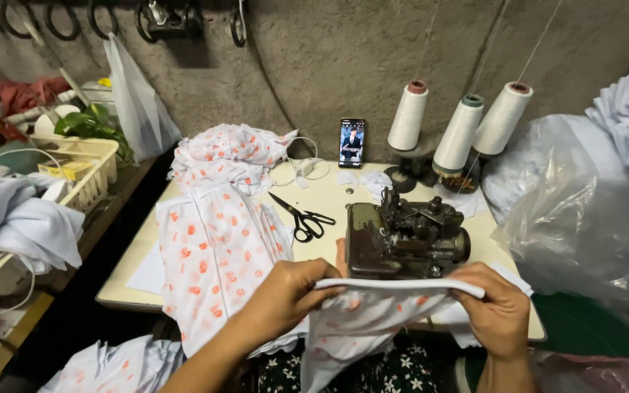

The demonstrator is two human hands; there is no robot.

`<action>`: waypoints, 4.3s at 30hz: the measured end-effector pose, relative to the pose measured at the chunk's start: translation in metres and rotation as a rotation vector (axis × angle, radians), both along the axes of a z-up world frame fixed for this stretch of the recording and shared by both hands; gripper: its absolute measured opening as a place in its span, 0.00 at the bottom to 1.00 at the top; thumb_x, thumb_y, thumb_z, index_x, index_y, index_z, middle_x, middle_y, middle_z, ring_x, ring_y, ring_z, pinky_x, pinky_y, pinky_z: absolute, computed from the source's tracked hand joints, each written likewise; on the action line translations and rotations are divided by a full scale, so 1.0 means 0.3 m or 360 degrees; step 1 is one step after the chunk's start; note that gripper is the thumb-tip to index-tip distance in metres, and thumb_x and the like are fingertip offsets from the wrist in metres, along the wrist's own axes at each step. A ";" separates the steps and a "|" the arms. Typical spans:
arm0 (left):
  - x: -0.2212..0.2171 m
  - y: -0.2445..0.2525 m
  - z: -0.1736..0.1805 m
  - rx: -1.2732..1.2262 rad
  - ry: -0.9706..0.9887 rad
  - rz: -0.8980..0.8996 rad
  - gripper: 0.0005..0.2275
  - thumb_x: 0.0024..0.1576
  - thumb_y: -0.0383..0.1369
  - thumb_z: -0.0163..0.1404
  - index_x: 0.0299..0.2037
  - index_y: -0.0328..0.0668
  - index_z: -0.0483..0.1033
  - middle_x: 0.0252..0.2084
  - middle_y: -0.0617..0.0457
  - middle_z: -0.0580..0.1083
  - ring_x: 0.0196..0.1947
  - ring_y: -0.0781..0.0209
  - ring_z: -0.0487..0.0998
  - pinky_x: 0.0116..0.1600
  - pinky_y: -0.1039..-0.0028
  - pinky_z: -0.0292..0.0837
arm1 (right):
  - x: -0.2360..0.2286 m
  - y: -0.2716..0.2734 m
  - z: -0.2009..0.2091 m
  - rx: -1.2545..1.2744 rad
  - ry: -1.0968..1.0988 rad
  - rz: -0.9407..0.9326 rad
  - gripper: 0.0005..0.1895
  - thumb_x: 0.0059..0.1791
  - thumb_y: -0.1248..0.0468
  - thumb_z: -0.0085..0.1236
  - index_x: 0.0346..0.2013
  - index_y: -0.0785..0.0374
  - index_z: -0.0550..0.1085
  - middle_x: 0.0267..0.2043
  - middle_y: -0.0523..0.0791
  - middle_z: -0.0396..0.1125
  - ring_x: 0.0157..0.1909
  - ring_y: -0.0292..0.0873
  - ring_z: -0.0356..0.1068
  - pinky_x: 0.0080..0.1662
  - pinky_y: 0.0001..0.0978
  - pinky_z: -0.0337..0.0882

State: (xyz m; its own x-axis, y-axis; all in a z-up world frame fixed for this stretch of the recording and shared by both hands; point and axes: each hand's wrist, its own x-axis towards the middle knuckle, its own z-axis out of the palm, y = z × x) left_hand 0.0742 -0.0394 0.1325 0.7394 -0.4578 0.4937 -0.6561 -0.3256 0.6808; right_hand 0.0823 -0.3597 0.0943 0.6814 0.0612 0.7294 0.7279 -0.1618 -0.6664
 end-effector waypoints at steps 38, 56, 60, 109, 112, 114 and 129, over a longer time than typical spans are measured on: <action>-0.010 -0.105 0.239 0.0027 -0.0335 -0.0115 0.06 0.58 0.29 0.53 0.42 0.38 0.79 0.39 0.50 0.79 0.36 0.57 0.80 0.42 0.73 0.74 | -0.065 0.304 -0.281 -0.0168 -0.0122 -0.0125 0.10 0.41 0.66 0.66 0.24 0.59 0.70 0.23 0.41 0.64 0.22 0.36 0.61 0.28 0.24 0.64; 0.045 0.004 0.193 -0.0261 -0.0252 0.0143 0.04 0.54 0.26 0.57 0.38 0.37 0.82 0.37 0.49 0.82 0.37 0.63 0.82 0.45 0.79 0.77 | -0.089 0.285 -0.237 -0.0451 -0.0373 -0.0071 0.02 0.45 0.70 0.60 0.31 0.68 0.77 0.37 0.52 0.74 0.37 0.43 0.78 0.42 0.26 0.78; 0.039 0.004 0.195 -0.0382 -0.0181 0.0130 0.03 0.53 0.25 0.57 0.36 0.36 0.82 0.36 0.49 0.82 0.38 0.62 0.82 0.46 0.78 0.78 | -0.097 0.274 -0.252 -0.0373 -0.0368 -0.0118 0.04 0.44 0.70 0.63 0.33 0.68 0.79 0.39 0.50 0.71 0.39 0.41 0.78 0.46 0.23 0.80; 0.504 -0.138 -0.179 -0.0360 0.0480 -0.0256 0.09 0.52 0.26 0.60 0.42 0.38 0.78 0.35 0.53 0.80 0.37 0.71 0.79 0.47 0.82 0.75 | -0.055 0.227 -0.647 0.0282 0.1302 0.0326 0.05 0.43 0.76 0.59 0.30 0.69 0.81 0.29 0.48 0.77 0.31 0.40 0.73 0.37 0.27 0.72; 0.476 -0.228 -0.200 -0.0166 0.0892 -0.0029 0.06 0.57 0.19 0.52 0.41 0.37 0.79 0.35 0.51 0.79 0.33 0.66 0.79 0.40 0.81 0.78 | -0.091 0.220 -0.767 0.0424 0.1396 0.0209 0.05 0.45 0.73 0.62 0.24 0.68 0.76 0.26 0.45 0.71 0.30 0.38 0.67 0.39 0.27 0.67; 0.478 -0.287 -0.264 -0.0063 0.0898 0.0084 0.07 0.53 0.22 0.58 0.39 0.43 0.78 0.35 0.54 0.80 0.34 0.67 0.80 0.44 0.78 0.78 | -0.124 0.204 -0.816 0.0571 0.1487 0.0241 0.09 0.47 0.72 0.63 0.23 0.65 0.73 0.20 0.41 0.63 0.24 0.33 0.57 0.30 0.24 0.55; 0.266 -0.397 -0.534 0.0691 -0.0691 0.0567 0.14 0.61 0.25 0.42 0.54 0.23 0.69 0.52 0.35 0.69 0.45 0.41 0.69 0.47 0.55 0.66 | -0.162 0.025 -1.016 0.0796 0.2017 0.0475 0.05 0.44 0.77 0.66 0.32 0.73 0.76 0.26 0.51 0.73 0.21 0.38 0.61 0.24 0.27 0.55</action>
